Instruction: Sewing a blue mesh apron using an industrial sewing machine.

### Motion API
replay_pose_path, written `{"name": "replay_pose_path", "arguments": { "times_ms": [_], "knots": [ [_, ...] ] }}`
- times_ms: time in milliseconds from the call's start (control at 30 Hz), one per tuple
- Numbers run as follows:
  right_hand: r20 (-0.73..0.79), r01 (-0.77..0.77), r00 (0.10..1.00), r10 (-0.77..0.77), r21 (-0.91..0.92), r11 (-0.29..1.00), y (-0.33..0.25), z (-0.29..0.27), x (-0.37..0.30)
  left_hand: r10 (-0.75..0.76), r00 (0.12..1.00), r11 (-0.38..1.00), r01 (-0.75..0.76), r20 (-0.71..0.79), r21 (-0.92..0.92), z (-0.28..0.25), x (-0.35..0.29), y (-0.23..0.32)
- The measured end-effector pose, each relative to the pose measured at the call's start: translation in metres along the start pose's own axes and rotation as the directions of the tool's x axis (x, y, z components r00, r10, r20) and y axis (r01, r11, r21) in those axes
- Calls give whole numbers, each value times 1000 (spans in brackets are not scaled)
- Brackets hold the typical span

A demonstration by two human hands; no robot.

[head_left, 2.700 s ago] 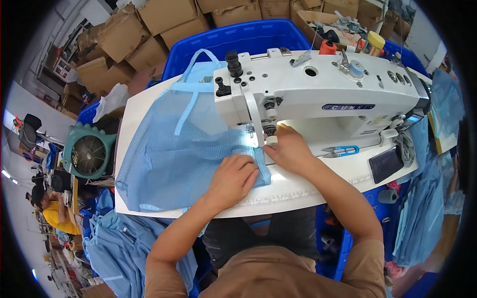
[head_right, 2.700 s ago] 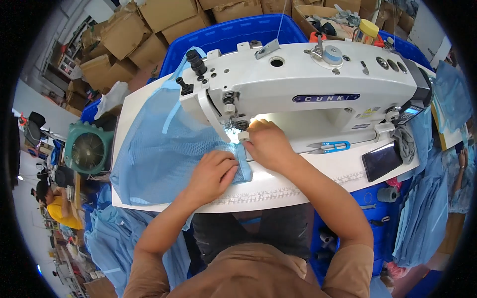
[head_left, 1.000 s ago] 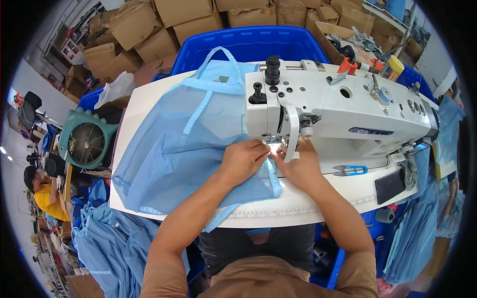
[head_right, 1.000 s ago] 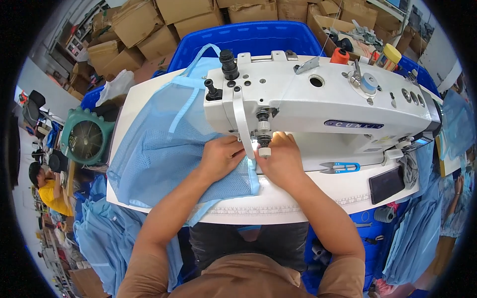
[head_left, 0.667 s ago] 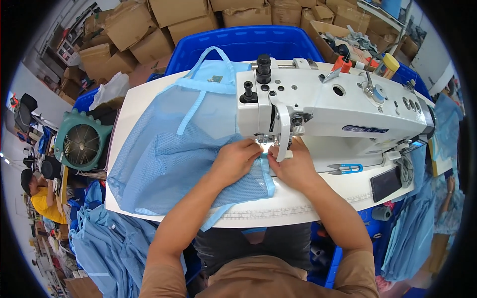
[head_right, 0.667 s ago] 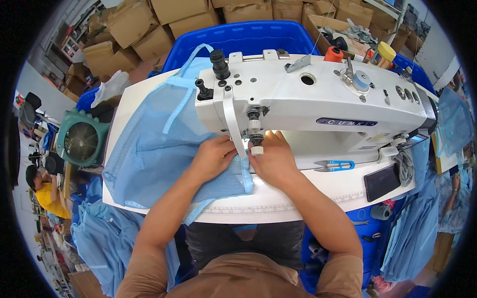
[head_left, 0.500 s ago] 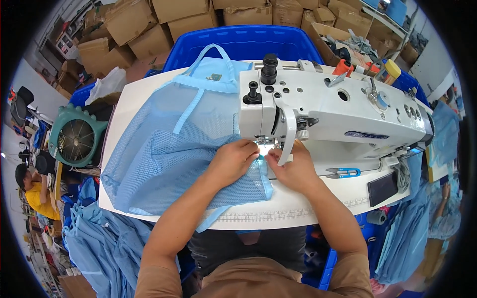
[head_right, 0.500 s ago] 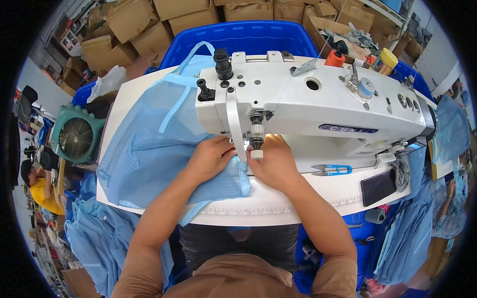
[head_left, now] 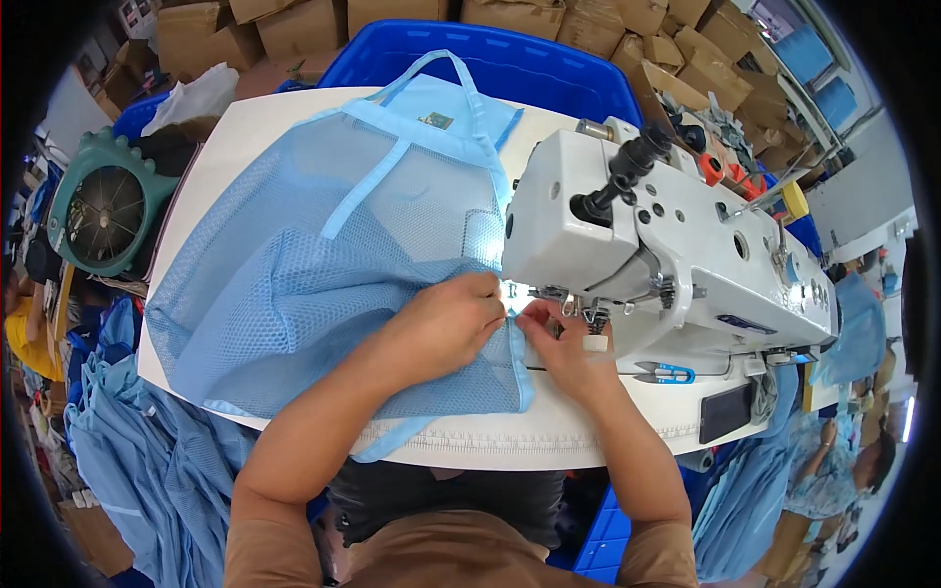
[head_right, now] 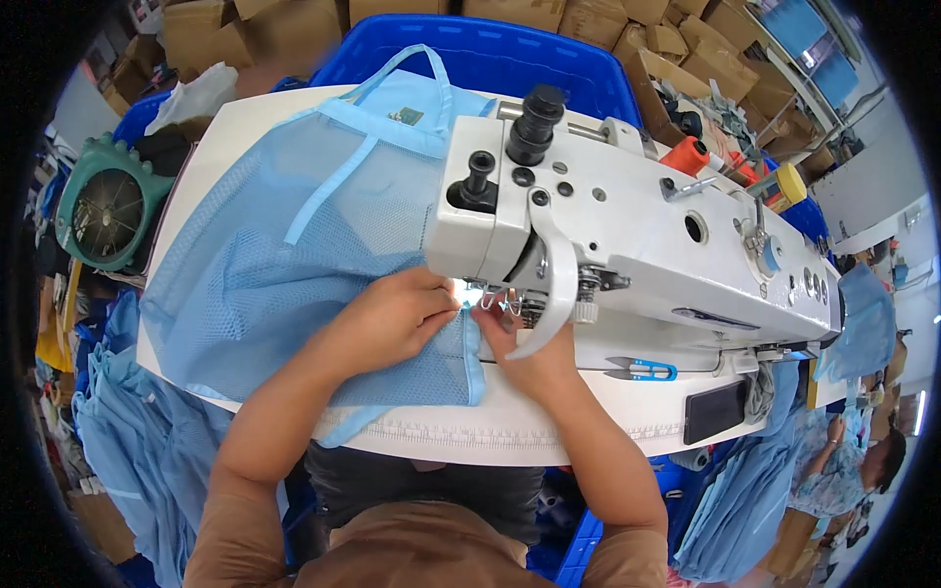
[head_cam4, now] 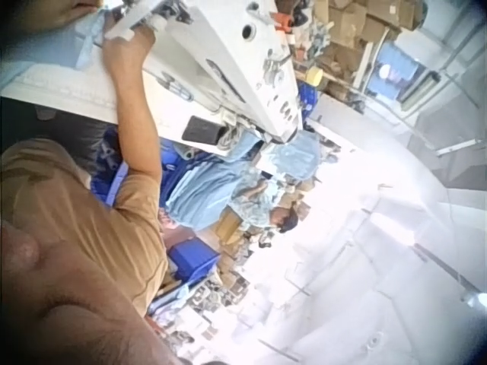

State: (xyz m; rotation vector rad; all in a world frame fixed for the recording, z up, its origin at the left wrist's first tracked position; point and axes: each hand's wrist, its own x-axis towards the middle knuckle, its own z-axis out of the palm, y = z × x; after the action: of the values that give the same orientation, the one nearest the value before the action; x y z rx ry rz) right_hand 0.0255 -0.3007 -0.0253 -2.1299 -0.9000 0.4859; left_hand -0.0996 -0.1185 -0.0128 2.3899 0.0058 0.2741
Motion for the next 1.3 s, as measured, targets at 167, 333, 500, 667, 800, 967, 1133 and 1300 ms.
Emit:
{"name": "replay_pose_path", "arguments": {
  "times_ms": [167,333,500,667,800,967,1133,1300],
  "knots": [
    [-84,274,934,-348,-456,847,25,10,-2,-20,1000,1000,20,4,8,1,1,2],
    [-122,369,879,-460,-436,821,20,13,3,21,1000,1000,-21,1,16,-3,-3,7],
    [-81,342,921,-380,-295,892,25,13,1,2,1000,996,-4,21,88,1,-3,6],
    [1,145,989,-146,-104,984,13,3,-5,-23,999,992,17,49,121,-1,-2,9],
    [40,144,989,-141,-61,988,19,3,-2,19,999,993,-22,28,117,-3,-3,8],
    [42,195,981,-191,-148,969,24,6,-3,5,1000,999,-5,15,48,-3,-5,3],
    [11,81,997,-80,-34,996,25,6,1,-3,1000,999,2,22,35,-6,-5,4],
    [23,166,986,-164,-171,971,7,-4,1,-14,999,998,11,53,56,-9,-5,5]
  ]
}}
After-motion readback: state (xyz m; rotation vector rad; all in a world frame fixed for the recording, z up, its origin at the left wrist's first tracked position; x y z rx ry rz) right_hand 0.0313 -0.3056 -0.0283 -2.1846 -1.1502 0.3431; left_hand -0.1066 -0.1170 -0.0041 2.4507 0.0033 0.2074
